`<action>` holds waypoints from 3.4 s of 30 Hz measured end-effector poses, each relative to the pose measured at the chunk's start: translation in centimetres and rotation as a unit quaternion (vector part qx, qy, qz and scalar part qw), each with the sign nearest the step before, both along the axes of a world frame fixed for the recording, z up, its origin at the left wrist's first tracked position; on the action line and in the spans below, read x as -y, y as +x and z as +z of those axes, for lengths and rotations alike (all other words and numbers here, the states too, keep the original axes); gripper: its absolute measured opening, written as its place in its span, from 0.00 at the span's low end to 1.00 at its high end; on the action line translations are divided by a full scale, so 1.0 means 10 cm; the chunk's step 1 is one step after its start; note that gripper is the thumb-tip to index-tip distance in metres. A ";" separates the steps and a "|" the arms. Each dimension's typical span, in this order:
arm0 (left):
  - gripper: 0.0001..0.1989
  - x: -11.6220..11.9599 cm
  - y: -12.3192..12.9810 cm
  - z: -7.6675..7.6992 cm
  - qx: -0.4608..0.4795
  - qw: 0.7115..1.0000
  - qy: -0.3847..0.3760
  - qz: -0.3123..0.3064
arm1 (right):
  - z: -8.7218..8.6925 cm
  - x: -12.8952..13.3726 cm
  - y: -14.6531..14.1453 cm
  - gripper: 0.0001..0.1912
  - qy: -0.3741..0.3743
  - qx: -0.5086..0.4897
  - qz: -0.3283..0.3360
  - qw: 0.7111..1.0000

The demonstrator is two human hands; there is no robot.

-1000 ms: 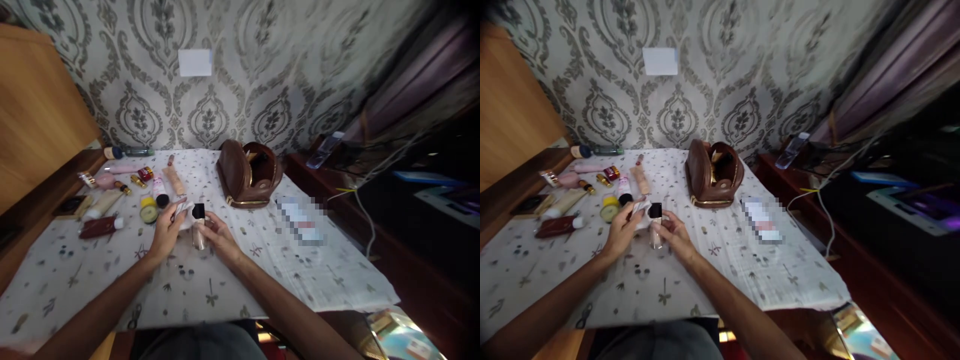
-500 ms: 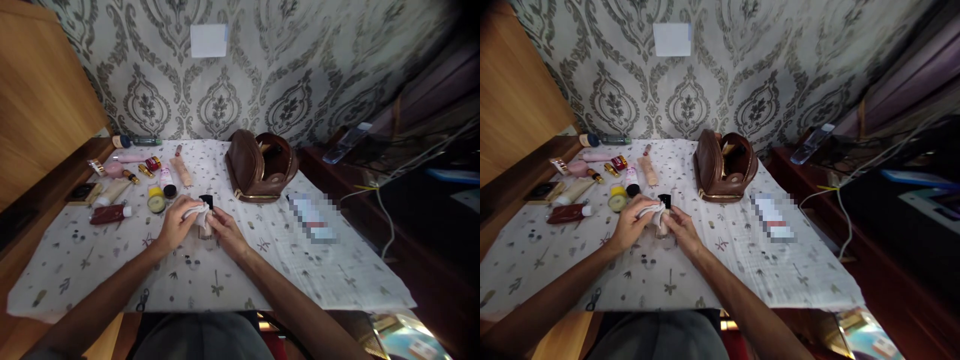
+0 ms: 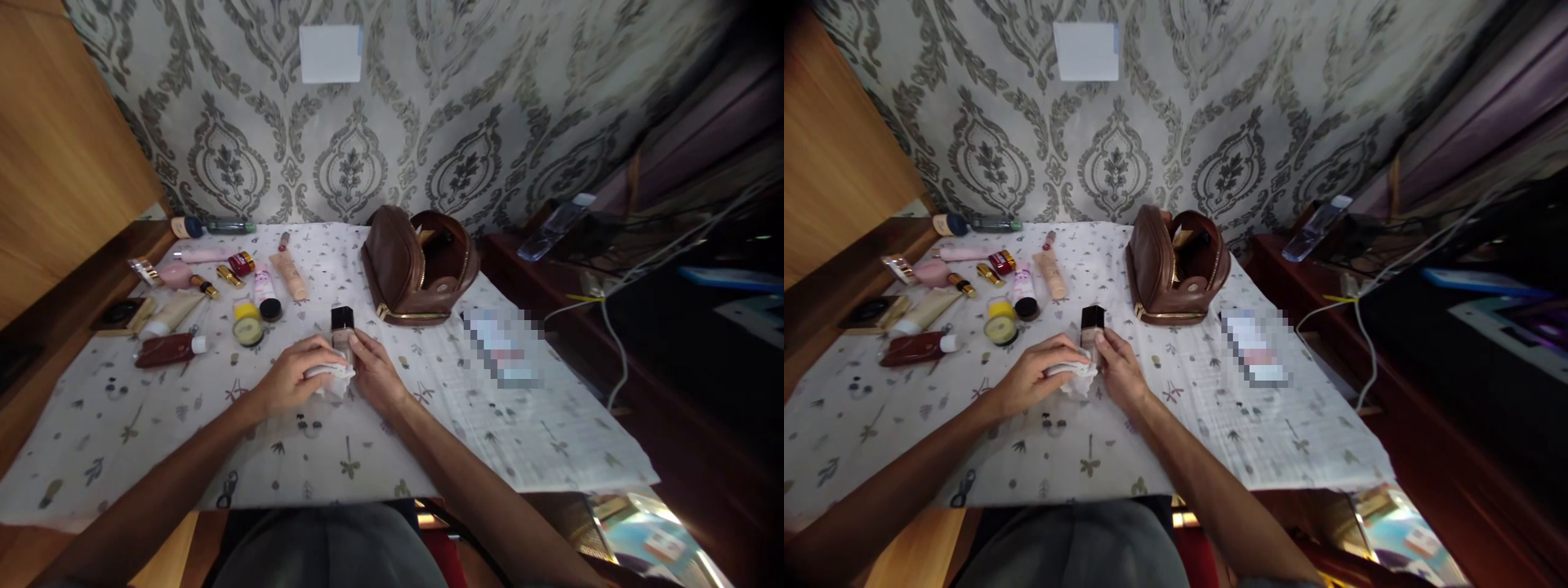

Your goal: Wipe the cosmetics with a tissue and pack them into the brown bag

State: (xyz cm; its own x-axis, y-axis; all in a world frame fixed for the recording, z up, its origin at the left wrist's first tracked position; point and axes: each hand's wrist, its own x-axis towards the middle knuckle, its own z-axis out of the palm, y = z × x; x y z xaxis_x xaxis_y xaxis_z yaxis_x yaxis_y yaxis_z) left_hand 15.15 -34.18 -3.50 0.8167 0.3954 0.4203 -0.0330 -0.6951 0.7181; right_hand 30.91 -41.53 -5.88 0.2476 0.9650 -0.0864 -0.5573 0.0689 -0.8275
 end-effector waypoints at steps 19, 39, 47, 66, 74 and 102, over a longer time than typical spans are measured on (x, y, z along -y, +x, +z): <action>0.10 -0.16 -0.03 -0.05 0.091 0.970 -0.037 0.221 | -0.02 0.05 -0.08 0.24 -0.005 -0.026 0.114 0.993; 0.13 0.10 0.03 -0.07 0.032 0.997 0.066 -0.028 | 0.05 0.01 0.00 0.19 -0.032 -0.077 0.013 0.996; 0.10 -0.01 0.00 0.00 0.082 0.986 0.052 0.136 | 0.03 0.05 -0.06 0.21 -0.052 -0.063 0.066 0.994; 0.09 0.15 0.04 -0.04 0.008 0.992 0.127 -0.024 | -0.01 -0.02 0.03 0.15 -0.005 -0.124 -0.003 0.992; 0.09 0.11 0.04 -0.09 0.048 0.993 0.108 0.024 | 0.02 0.01 0.01 0.16 -0.043 -0.143 0.042 0.988; 0.11 0.19 0.07 -0.11 0.020 0.996 0.077 -0.034 | -0.08 -0.03 0.14 0.11 -0.062 -0.207 -0.015 0.976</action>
State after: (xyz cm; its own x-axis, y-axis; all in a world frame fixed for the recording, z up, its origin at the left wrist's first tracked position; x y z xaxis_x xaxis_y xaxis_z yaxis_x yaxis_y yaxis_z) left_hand 15.81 -36.07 -4.61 0.8206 0.2682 0.5047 -0.1107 -0.7917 0.6008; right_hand 32.26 -41.23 -6.65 0.1948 0.9338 -0.3001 -0.8455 0.0048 -0.5340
